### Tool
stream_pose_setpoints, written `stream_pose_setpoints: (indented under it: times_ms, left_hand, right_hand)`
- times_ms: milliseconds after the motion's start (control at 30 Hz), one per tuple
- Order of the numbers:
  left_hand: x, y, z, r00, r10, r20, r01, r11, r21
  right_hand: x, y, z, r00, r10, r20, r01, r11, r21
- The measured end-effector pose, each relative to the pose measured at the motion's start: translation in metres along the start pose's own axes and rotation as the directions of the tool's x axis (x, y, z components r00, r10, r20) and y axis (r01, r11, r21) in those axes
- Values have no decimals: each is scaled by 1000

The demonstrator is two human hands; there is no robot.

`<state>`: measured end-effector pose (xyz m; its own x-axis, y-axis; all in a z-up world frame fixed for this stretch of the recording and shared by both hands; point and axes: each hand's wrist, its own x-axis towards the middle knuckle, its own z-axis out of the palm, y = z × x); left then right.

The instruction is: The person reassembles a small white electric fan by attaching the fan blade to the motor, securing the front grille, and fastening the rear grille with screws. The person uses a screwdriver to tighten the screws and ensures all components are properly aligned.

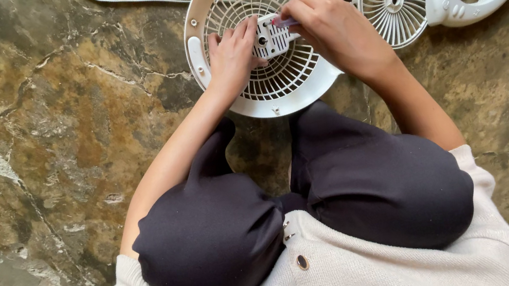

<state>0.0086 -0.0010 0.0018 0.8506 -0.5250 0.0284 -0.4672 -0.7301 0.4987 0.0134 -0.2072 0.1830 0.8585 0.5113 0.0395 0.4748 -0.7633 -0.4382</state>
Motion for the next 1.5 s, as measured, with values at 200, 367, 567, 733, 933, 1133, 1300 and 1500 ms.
stream_pose_setpoints:
  times_ms: [200, 367, 567, 733, 933, 1133, 1300, 1500]
  left_hand:
    - [3, 0, 3, 994, -62, 86, 64, 998, -25]
    - [3, -4, 8, 997, -25, 75, 24, 1000, 16]
    - [2, -6, 9, 999, 10, 47, -10, 1000, -1]
    - [-4, -3, 6, 997, -5, 71, 8, 999, -36]
    - [-3, -1, 7, 999, -18, 49, 18, 1000, -10]
    - [2, -2, 4, 1000, 9, 7, -9, 1000, 7]
    - [-4, 0, -1, 1000, 17, 11, -17, 1000, -13]
    - [0, 4, -7, 1000, 0, 22, 0, 1000, 2]
  right_hand:
    - [13, 3, -3, 999, 30, 25, -30, 1000, -2]
    - [16, -8, 19, 998, 52, 20, -50, 994, -95]
    - [13, -3, 41, 985, 129, -115, -142, 984, -112]
    - [11, -5, 54, 969, 204, -140, -227, 957, -181]
    - [12, -2, 21, 992, 106, -72, -124, 935, -333]
    - [16, 3, 1, 991, -41, 130, 35, 998, 43]
    - [7, 10, 5, 998, 5, 59, -9, 998, 61]
    - [7, 7, 20, 997, 80, -5, -79, 997, 18]
